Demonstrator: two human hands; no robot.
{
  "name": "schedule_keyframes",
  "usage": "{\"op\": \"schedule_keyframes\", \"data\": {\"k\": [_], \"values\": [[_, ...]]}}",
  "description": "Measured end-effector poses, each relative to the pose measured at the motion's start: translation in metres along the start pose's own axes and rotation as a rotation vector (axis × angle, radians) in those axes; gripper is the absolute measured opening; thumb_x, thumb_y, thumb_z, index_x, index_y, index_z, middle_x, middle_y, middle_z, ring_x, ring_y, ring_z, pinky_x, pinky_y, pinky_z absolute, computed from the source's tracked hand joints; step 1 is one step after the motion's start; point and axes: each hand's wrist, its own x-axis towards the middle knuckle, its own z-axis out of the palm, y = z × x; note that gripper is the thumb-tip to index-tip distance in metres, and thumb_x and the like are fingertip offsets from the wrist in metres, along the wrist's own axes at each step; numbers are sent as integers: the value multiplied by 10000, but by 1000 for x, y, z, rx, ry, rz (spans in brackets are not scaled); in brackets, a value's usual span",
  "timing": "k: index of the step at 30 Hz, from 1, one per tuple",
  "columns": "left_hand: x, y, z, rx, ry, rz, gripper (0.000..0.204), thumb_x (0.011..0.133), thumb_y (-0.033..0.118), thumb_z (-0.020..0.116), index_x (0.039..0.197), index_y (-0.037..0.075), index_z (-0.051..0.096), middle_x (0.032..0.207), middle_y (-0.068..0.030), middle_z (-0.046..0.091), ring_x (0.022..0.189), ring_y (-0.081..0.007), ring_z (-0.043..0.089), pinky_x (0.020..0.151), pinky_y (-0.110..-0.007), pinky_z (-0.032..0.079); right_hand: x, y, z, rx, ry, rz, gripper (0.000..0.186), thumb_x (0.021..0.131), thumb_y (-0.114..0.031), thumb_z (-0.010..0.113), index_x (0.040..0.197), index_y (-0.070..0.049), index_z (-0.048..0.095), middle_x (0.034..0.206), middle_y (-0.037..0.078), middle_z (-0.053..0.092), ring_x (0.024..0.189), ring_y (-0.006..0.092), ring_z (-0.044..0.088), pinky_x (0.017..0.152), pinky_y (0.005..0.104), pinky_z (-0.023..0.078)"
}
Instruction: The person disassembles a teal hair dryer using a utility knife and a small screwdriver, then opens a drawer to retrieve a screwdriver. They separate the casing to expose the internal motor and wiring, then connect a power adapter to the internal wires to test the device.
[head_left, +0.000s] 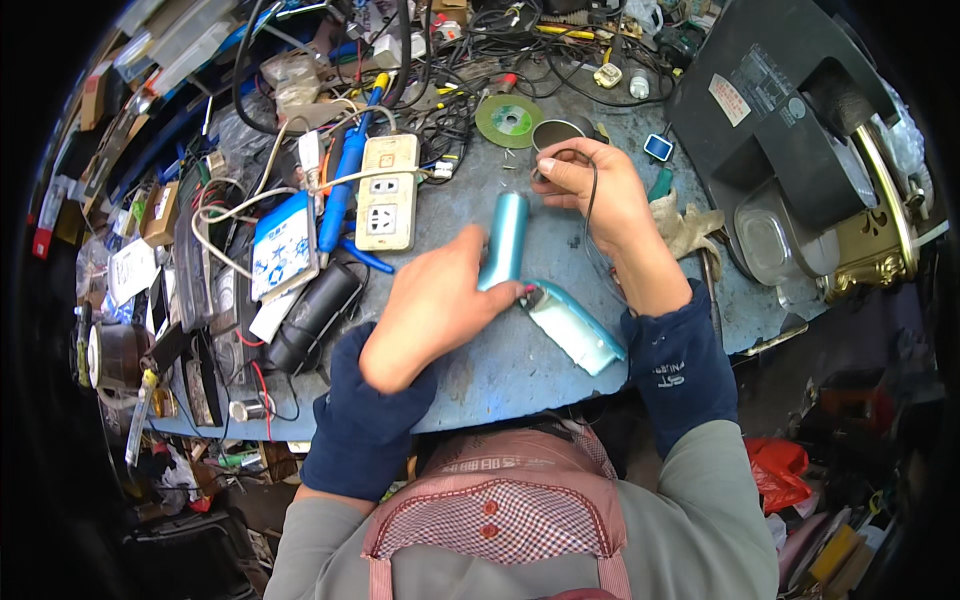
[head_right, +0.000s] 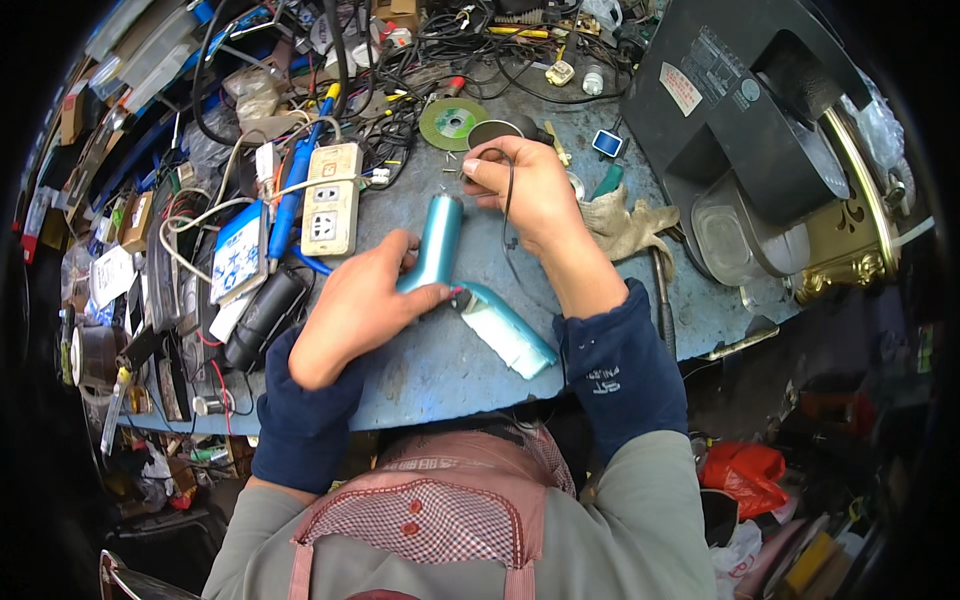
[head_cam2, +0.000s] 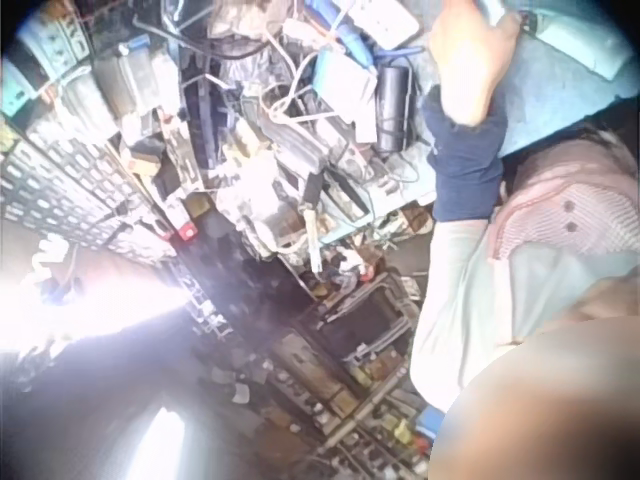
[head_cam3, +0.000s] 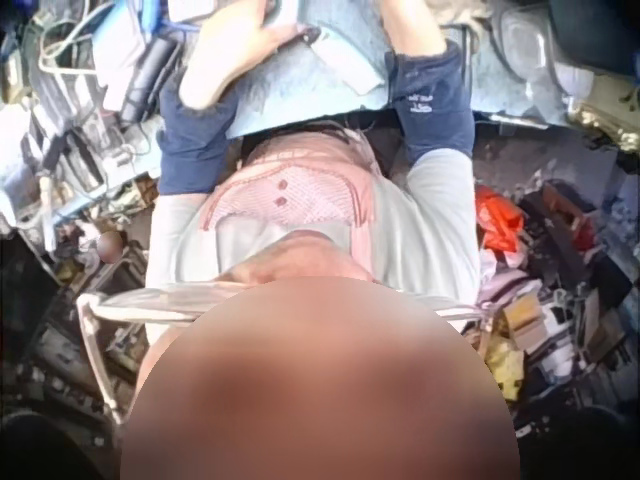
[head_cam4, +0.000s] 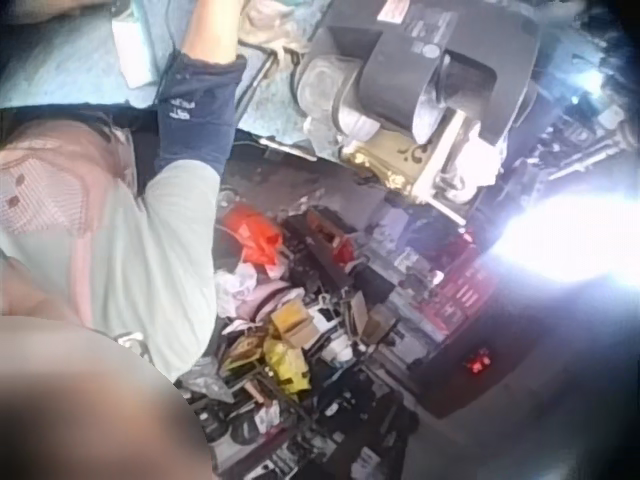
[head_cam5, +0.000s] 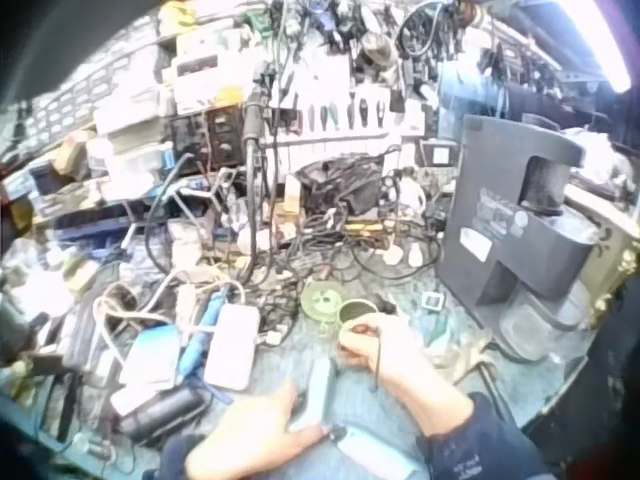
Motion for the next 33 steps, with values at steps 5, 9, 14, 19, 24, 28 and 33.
{"op": "schedule_keyframes", "data": {"k": [5, 9, 14, 19, 24, 28, 33], "values": [[-11, 6, 3, -33, -40, 103, 740, 799, 316, 897, 1403, -2, 610, 1147, -258, 773, 1067, -469, 747, 916, -509, 582, 5, 2, -8, 28, -7, 147, 229, 990, -182, 801, 1141, -21, 741, 1045, 71, 742, 944, 227, 775, 770, 366, 655], [-15, 11, 4, 79, -41, 163, 713, 748, 222, 892, 1377, -16, 655, 1133, -224, 737, 1069, -429, 710, 953, -484, 563, -5, -25, -22, 92, -206, 188, 193, 969, -154, 795, 1092, -15, 743, 1013, 71, 751, 932, 217, 786, 730, 360, 673], [-11, 12, 3, -63, -76, 99, 675, 725, 171, 902, 1336, -15, 682, 1135, -211, 727, 1067, -393, 714, 957, -454, 565, -15, -45, -43, 2, -446, 83, 175, 926, -100, 815, 1071, -9, 778, 997, 75, 781, 924, 184, 785, 734, 330, 674], [-9, 12, 2, -94, -81, 90, 607, 748, 203, 896, 1281, 10, 680, 1102, -212, 735, 1040, -420, 719, 912, -491, 558, -14, -42, -45, -60, -493, 25, 194, 892, -119, 855, 1037, -6, 794, 975, 69, 797, 886, 151, 768, 728, 298, 653], [-10, 16, 1, -93, -103, 43, 661, 731, 180, 926, 1318, -5, 684, 1106, -189, 731, 1022, -357, 713, 937, -441, 564, -13, -41, -44, -102, -503, 46, 182, 865, -88, 854, 1009, 5, 793, 964, 101, 820, 834, 151, 774, 721, 273, 623], [-9, 16, 1, -105, -107, 17, 683, 726, 175, 936, 1336, -6, 687, 1099, -168, 726, 1009, -314, 702, 952, -410, 558, -10, -33, -43, -49, -492, 61, 168, 852, -84, 854, 976, 7, 785, 928, 84, 792, 810, 158, 755, 713, 289, 616], [-8, 15, 2, -90, -105, 12, 677, 731, 181, 938, 1332, -8, 689, 1092, -168, 723, 1002, -306, 697, 944, -400, 556, -10, -34, -43, -130, -442, 74, 157, 859, -74, 849, 966, 18, 780, 908, 97, 793, 762, 154, 748, 681, 282, 609]]}}
